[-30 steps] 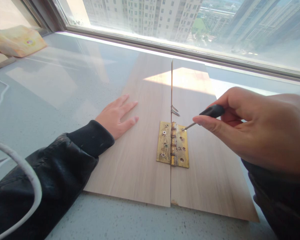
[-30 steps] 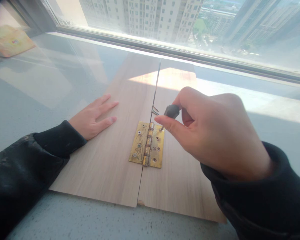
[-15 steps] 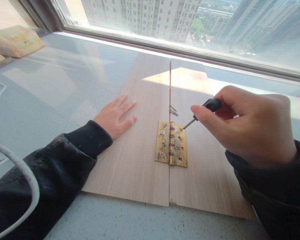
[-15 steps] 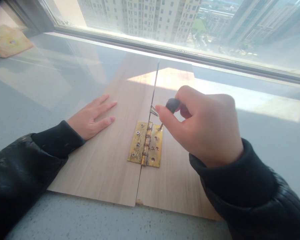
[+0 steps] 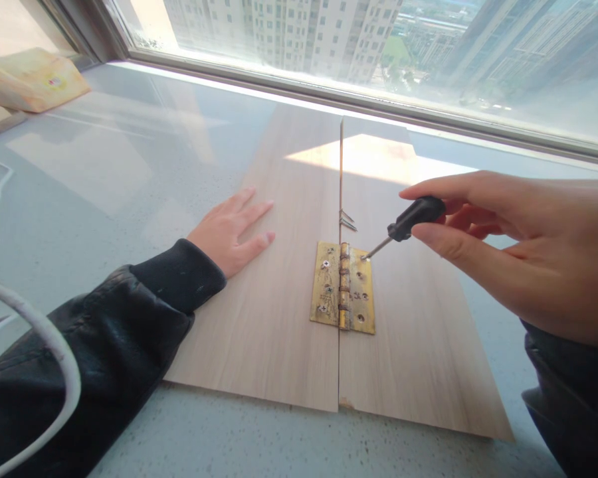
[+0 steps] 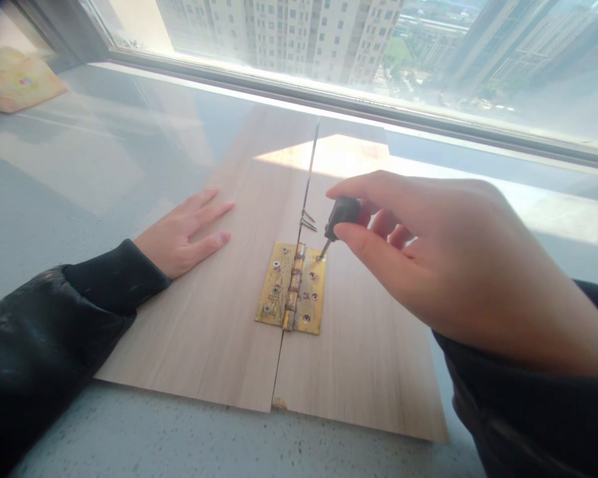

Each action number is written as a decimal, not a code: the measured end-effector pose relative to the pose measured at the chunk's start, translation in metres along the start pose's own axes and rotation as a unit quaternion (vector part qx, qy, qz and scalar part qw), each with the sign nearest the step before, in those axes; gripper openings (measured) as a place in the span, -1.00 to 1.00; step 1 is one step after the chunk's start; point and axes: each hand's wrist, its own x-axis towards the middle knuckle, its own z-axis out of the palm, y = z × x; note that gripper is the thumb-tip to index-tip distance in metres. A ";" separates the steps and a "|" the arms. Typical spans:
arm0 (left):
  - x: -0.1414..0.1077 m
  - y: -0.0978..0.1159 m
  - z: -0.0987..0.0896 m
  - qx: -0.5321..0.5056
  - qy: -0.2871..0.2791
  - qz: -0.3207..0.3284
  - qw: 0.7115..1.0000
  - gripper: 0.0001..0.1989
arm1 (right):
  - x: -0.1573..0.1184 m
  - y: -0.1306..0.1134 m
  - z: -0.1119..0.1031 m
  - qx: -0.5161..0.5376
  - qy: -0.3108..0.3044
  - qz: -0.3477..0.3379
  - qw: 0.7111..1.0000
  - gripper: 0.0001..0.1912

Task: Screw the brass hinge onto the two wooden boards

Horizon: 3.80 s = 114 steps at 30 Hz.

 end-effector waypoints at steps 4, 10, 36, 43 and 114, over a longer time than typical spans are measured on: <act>0.000 0.000 -0.001 -0.003 -0.005 -0.003 1.000 -0.37 | -0.002 0.005 0.000 -0.006 -0.002 -0.012 1.000 -0.71; 0.000 -0.002 0.001 -0.011 0.006 0.000 1.000 -0.37 | -0.001 -0.003 -0.001 -0.008 0.017 -0.017 1.000 -0.66; 0.000 -0.001 0.001 -0.011 0.001 -0.002 1.000 -0.37 | 0.004 -0.016 0.011 -0.043 0.086 0.061 0.994 -0.64; 0.000 -0.002 0.002 -0.011 0.003 0.000 1.000 -0.37 | -0.003 0.002 0.001 0.012 0.009 -0.009 1.000 -0.70; 0.001 0.000 0.000 -0.009 0.000 -0.002 1.000 -0.39 | 0.002 -0.019 0.001 -0.066 0.017 0.044 0.997 -0.50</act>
